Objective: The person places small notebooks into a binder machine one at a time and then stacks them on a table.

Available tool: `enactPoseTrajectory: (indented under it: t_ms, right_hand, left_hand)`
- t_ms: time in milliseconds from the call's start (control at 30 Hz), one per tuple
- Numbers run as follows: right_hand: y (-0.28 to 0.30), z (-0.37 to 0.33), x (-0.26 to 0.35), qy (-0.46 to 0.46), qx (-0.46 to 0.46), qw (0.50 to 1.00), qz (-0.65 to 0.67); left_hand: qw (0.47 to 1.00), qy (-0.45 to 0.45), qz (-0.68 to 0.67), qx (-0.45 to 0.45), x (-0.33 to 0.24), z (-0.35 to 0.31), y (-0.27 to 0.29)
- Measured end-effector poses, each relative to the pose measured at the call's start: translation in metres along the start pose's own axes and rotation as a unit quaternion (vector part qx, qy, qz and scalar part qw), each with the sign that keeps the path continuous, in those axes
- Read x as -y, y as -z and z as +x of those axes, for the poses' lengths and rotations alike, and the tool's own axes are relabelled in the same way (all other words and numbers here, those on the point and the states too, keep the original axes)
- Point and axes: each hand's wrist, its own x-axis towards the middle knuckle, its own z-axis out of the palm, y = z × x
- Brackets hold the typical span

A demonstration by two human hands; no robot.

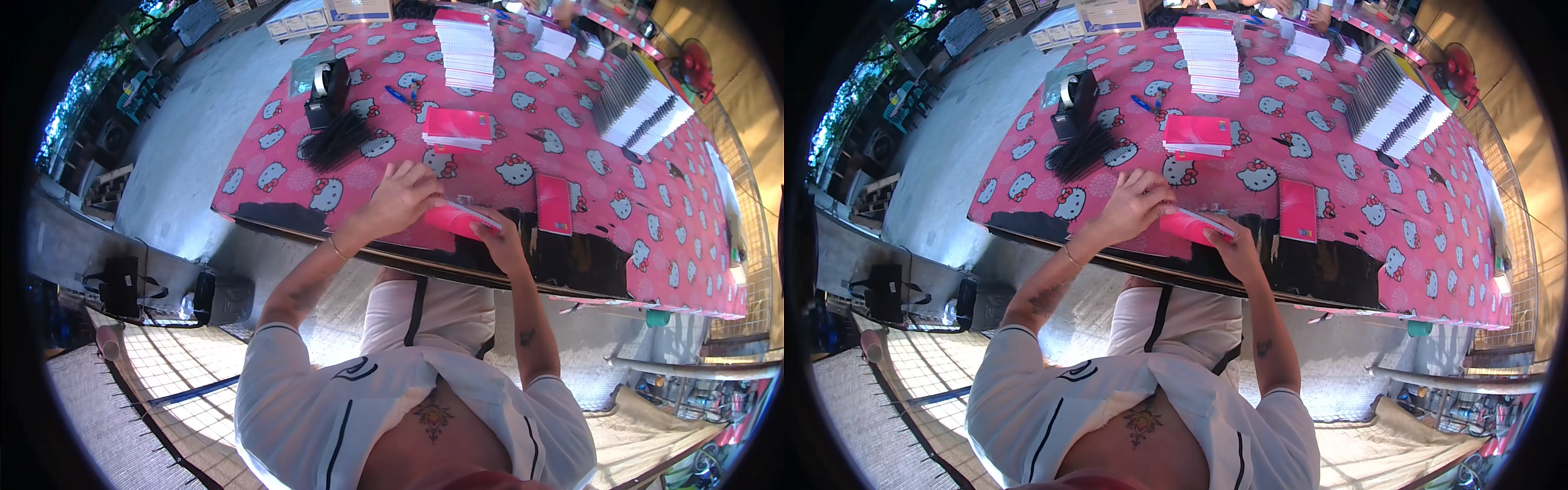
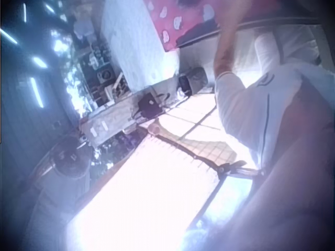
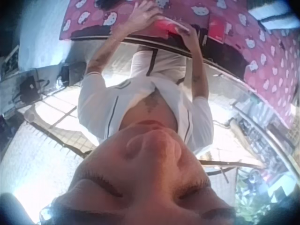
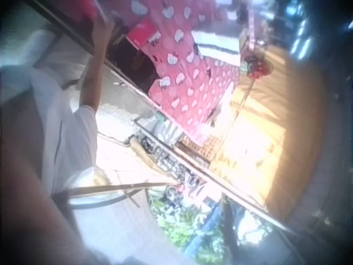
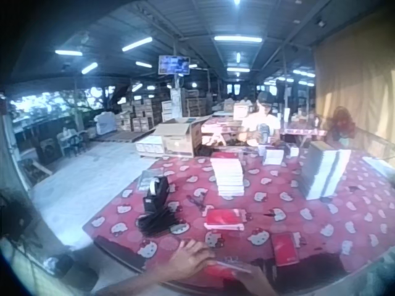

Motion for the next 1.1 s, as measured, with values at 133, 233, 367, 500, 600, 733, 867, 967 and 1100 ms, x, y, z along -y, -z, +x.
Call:
enactPoseTrajectory:
  t_ms: [133,233,367,500,600,733,867,967,1100]
  right_hand:
    - [-0.009,0.000,0.006,0.018,-0.028,0.999,0.000]
    - [-0.014,-0.001,0.010,0.032,-0.020,0.999,-0.029]
    - [-0.019,-0.001,0.013,0.024,0.015,0.999,-0.026]
    - [-0.016,-0.001,0.014,0.015,0.019,1.000,-0.008]
    - [-0.013,-0.002,0.012,0.013,0.027,0.999,-0.017]
    - [-0.010,-0.001,0.013,0.005,0.033,0.999,-0.025]
    - [-0.007,-0.003,0.022,0.010,0.044,0.998,-0.033]
    - [-0.007,-0.003,0.024,0.012,0.052,0.998,-0.037]
    - [-0.011,-0.004,0.027,-0.031,0.033,0.999,0.018]
  left_hand:
    - [0.986,0.098,0.135,-0.003,-0.049,-0.025,-0.021]
    - [0.980,0.095,0.177,-0.010,-0.055,-0.071,-0.061]
    - [0.993,0.095,0.072,-0.007,-0.032,-0.013,0.003]
    - [0.999,0.028,-0.042,0.005,-0.016,-0.005,0.021]
    - [0.997,0.014,-0.077,0.021,-0.012,-0.005,0.019]
    - [0.994,-0.007,-0.108,0.016,-0.008,-0.004,0.016]
    - [0.993,-0.041,-0.105,0.044,0.002,-0.008,0.015]
    - [0.997,-0.039,-0.001,0.073,0.002,-0.010,0.018]
    - [0.982,0.032,0.182,0.032,-0.056,-0.026,-0.002]
